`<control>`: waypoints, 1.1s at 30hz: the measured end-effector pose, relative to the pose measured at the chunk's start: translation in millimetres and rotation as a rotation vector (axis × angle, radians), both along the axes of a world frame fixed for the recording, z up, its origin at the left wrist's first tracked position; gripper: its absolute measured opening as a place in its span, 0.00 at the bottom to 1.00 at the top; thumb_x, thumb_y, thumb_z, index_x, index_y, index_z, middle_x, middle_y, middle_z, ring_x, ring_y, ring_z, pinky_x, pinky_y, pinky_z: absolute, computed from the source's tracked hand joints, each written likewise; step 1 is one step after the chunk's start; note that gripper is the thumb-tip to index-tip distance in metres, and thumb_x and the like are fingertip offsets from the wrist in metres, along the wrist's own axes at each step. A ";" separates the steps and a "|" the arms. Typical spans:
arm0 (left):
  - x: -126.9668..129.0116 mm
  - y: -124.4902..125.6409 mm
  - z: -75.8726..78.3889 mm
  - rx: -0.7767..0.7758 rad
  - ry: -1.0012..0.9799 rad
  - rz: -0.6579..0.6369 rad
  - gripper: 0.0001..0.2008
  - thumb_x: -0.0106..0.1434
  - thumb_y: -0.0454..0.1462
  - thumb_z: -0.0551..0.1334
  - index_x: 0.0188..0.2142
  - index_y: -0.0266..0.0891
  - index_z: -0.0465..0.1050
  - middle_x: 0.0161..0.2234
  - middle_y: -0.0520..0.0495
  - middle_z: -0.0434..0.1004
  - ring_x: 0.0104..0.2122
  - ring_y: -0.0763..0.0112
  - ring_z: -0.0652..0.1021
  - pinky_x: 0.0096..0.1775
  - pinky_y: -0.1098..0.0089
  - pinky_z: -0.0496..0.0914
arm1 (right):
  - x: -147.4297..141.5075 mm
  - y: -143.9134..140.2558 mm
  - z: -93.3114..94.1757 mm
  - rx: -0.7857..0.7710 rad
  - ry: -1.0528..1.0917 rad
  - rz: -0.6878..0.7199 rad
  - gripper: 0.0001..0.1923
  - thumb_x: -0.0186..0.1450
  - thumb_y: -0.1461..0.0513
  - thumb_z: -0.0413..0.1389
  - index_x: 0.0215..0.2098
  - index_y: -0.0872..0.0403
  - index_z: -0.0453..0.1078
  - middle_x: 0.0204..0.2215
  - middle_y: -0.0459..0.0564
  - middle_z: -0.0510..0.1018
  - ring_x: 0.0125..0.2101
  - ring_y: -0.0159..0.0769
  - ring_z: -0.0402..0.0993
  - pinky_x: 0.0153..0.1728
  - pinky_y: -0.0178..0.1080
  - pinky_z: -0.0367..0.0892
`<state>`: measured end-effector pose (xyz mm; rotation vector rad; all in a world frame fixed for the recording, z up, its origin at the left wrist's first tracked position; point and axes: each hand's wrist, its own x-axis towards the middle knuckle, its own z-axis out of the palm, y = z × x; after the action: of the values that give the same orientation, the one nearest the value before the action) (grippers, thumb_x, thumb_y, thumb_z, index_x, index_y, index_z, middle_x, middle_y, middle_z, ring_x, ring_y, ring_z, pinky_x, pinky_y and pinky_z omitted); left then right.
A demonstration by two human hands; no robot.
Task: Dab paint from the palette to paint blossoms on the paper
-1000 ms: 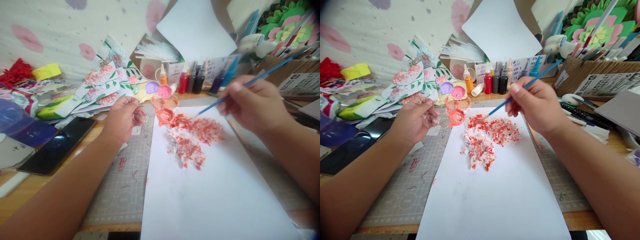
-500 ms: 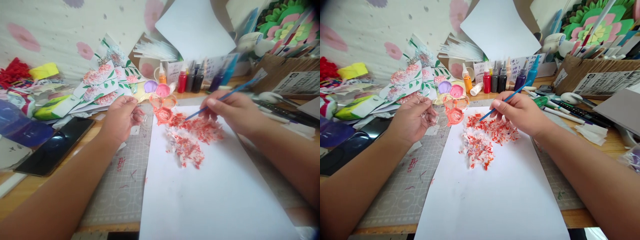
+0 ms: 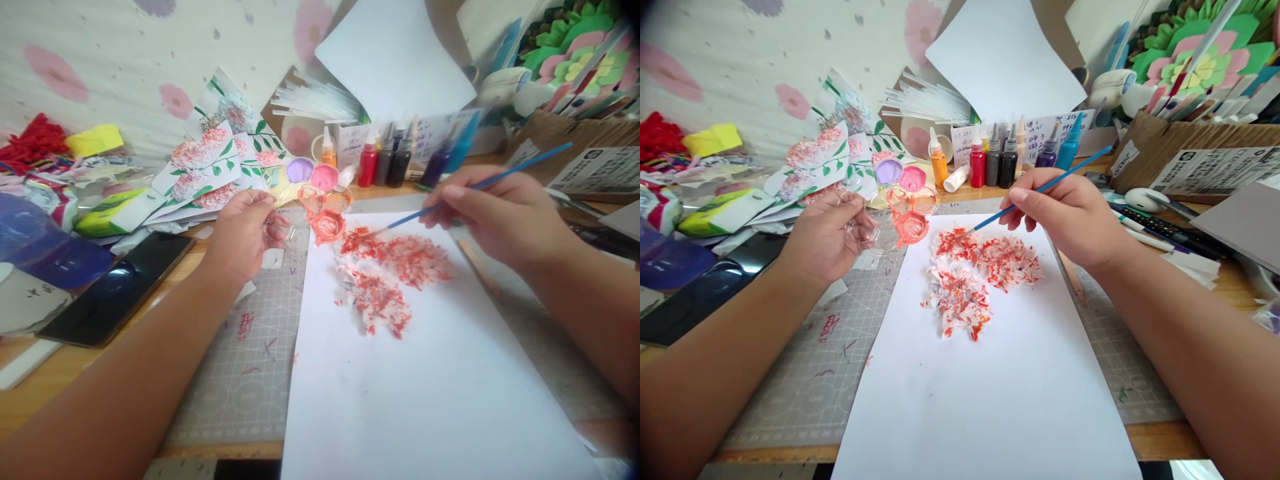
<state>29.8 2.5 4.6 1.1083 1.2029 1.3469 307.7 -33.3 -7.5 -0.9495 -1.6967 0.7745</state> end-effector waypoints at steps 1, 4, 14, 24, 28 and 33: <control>-0.3 0.2 -0.2 0.000 0.001 -0.003 0.09 0.65 0.29 0.55 0.28 0.40 0.62 0.15 0.56 0.70 0.12 0.78 0.68 0.16 0.78 0.62 | -0.5 0.2 -0.1 0.006 0.012 -0.009 0.20 0.64 0.50 0.58 0.30 0.59 0.66 0.26 0.46 0.74 0.26 0.22 0.71 0.23 0.25 0.64; -1.2 0.6 -1.0 -0.001 0.005 -0.002 0.09 0.65 0.29 0.55 0.28 0.39 0.63 0.15 0.56 0.70 0.12 0.79 0.67 0.16 0.78 0.63 | -4.7 -1.8 1.8 0.005 -0.047 0.031 0.19 0.64 0.51 0.58 0.32 0.61 0.69 0.26 0.47 0.75 0.27 0.21 0.72 0.26 0.24 0.67; -1.0 0.0 0.7 -0.005 0.015 0.014 0.08 0.64 0.29 0.55 0.28 0.39 0.63 0.15 0.56 0.71 0.12 0.79 0.67 0.16 0.79 0.63 | 19.1 5.3 15.7 0.130 -0.047 -0.175 0.17 0.67 0.56 0.55 0.29 0.63 0.64 0.22 0.44 0.71 0.23 0.20 0.70 0.25 0.25 0.67; -0.4 0.0 -0.2 0.004 0.013 0.016 0.08 0.64 0.29 0.55 0.28 0.39 0.62 0.15 0.57 0.70 0.12 0.79 0.67 0.16 0.79 0.62 | -18.7 -34.6 27.2 0.365 -0.279 -0.066 0.09 0.67 0.61 0.53 0.30 0.55 0.70 0.26 0.44 0.75 0.28 0.21 0.72 0.29 0.25 0.66; -0.1 -0.4 0.4 -0.011 0.020 0.009 0.09 0.64 0.28 0.54 0.27 0.39 0.63 0.15 0.56 0.71 0.12 0.80 0.67 0.16 0.79 0.63 | -12.1 -18.6 23.3 0.296 -0.389 -0.007 0.11 0.63 0.59 0.57 0.27 0.58 0.73 0.22 0.46 0.75 0.22 0.23 0.70 0.23 0.27 0.63; -1.4 0.0 -0.7 0.004 0.011 -0.009 0.09 0.63 0.29 0.55 0.27 0.39 0.63 0.15 0.56 0.71 0.12 0.79 0.67 0.17 0.79 0.63 | 11.8 -11.5 26.8 0.357 -0.147 -0.239 0.10 0.67 0.62 0.53 0.28 0.59 0.67 0.21 0.45 0.73 0.22 0.23 0.70 0.24 0.28 0.64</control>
<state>28.4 2.6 3.9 1.1244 1.2024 1.3390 319.5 -44.7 19.2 -0.9501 -1.7329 0.2373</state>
